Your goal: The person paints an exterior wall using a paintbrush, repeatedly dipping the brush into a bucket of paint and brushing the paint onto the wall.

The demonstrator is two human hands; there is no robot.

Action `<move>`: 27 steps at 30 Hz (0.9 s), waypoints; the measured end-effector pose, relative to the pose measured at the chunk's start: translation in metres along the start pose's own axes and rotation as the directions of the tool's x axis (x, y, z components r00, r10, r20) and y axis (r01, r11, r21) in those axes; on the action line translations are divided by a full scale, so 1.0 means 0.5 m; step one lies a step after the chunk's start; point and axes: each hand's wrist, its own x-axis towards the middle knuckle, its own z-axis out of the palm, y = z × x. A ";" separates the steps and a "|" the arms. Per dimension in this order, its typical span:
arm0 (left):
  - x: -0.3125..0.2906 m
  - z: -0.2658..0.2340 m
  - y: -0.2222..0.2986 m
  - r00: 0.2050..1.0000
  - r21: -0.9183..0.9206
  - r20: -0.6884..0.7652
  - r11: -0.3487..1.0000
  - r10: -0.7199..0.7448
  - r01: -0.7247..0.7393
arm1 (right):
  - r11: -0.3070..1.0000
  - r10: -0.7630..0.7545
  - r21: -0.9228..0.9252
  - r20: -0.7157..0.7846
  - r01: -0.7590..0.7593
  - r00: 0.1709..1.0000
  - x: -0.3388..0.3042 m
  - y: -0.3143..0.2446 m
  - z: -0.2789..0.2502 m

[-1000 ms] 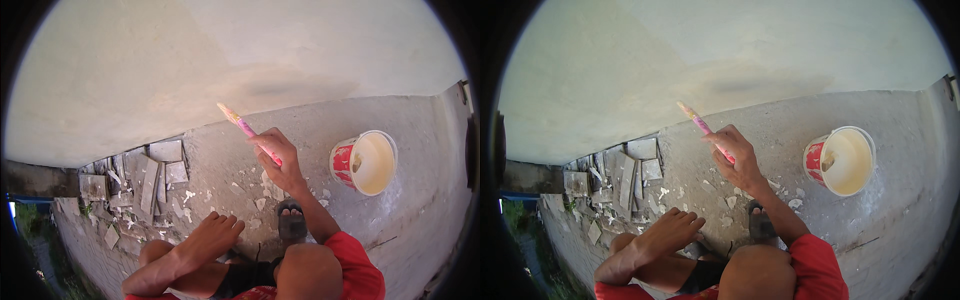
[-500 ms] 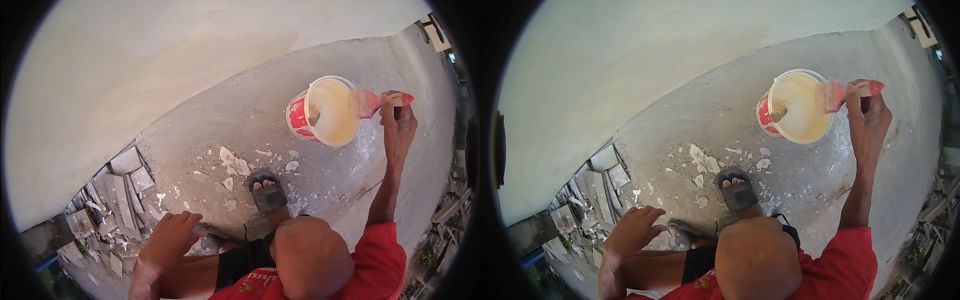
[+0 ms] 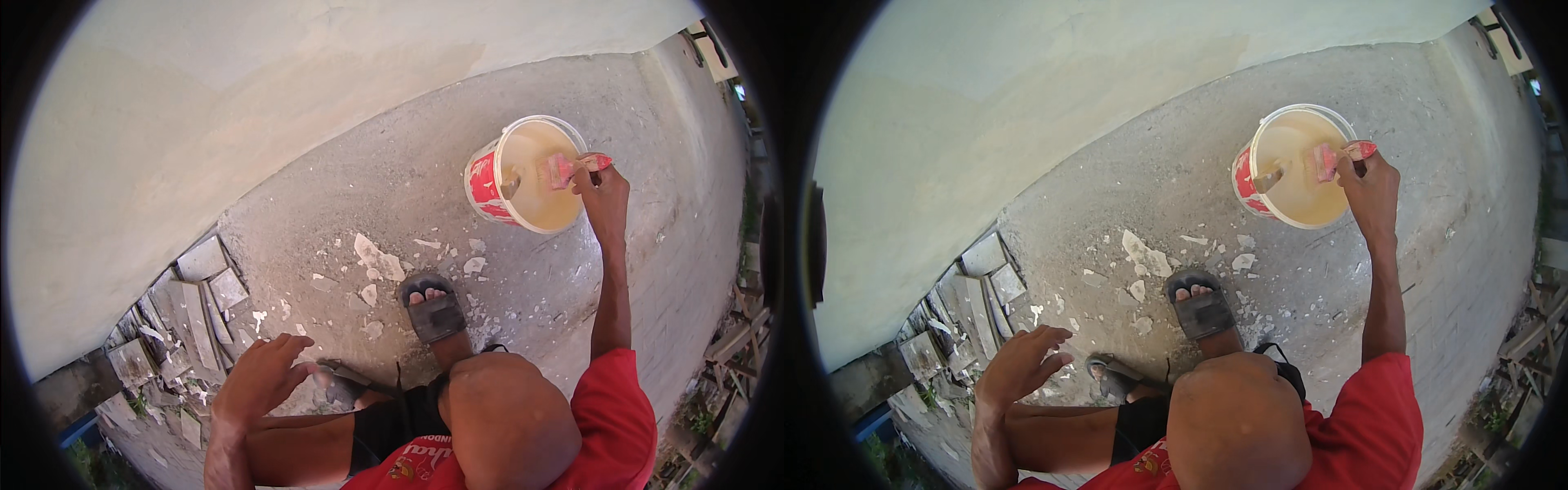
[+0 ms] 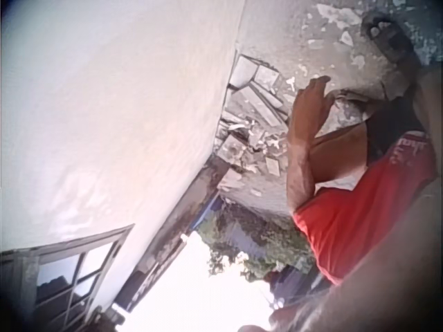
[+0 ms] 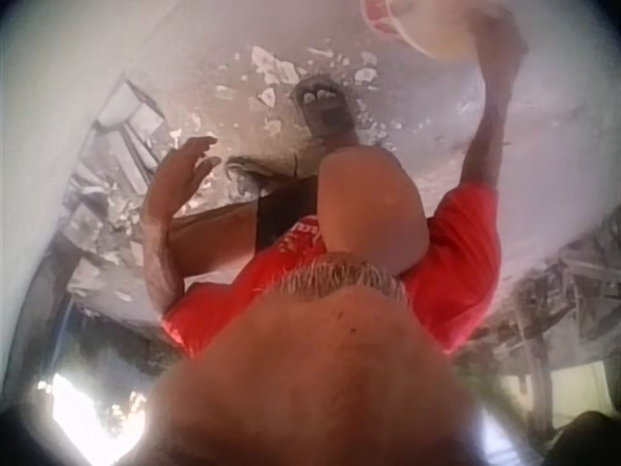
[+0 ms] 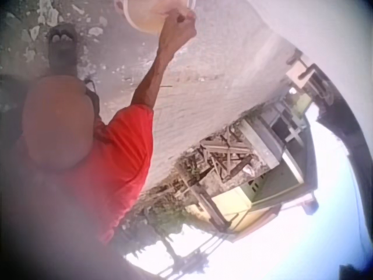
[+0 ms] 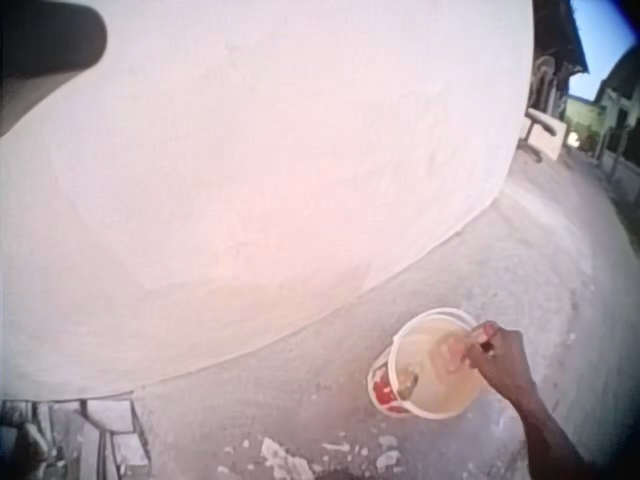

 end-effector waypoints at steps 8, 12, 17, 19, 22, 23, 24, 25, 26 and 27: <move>-0.006 -0.023 0.012 0.999 0.007 -0.032 1.000 -0.010 0.010 | 0.983 -0.141 0.059 -0.352 0.172 0.925 -0.040 -0.059 -0.067; -0.006 -0.012 -0.004 0.998 0.014 0.017 0.998 0.055 -0.056 | 0.962 -0.255 -0.142 -0.165 0.233 0.953 -0.046 0.042 -0.008; -0.010 0.008 -0.020 0.996 0.016 0.067 0.998 0.054 -0.055 | 0.750 0.325 0.660 -0.316 -0.040 0.891 -0.080 0.106 -0.018; -0.014 0.002 -0.003 0.996 0.020 0.081 0.999 0.047 -0.049 | 0.573 0.550 0.802 -0.225 -0.168 0.805 -0.089 0.156 -0.016; -0.032 0.027 -0.009 0.992 0.027 0.074 0.994 0.101 -0.103 | 0.314 0.564 0.942 -0.084 -0.120 0.822 -0.109 0.155 -0.014; -0.031 0.026 0.001 0.987 0.050 0.115 0.992 0.109 -0.115 | 0.310 0.550 0.944 -0.084 -0.110 0.831 -0.111 0.149 -0.012; -0.034 0.027 0.007 0.981 0.072 0.156 0.989 0.115 -0.127 | 0.203 0.472 0.975 -0.018 -0.089 0.881 -0.114 0.141 -0.008; -0.034 0.027 0.011 0.982 0.074 0.143 0.988 0.124 -0.135 | 0.101 0.386 0.992 0.028 -0.073 0.922 -0.117 0.128 -0.013; -0.035 0.029 0.014 0.976 0.109 0.138 0.977 0.171 -0.186 | 0.106 0.376 0.993 0.016 -0.060 0.926 -0.114 0.112 -0.013; -0.037 0.032 0.018 0.967 0.143 0.134 0.961 0.217 -0.236 | 0.026 0.230 0.996 0.075 -0.083 0.970 -0.105 0.094 -0.006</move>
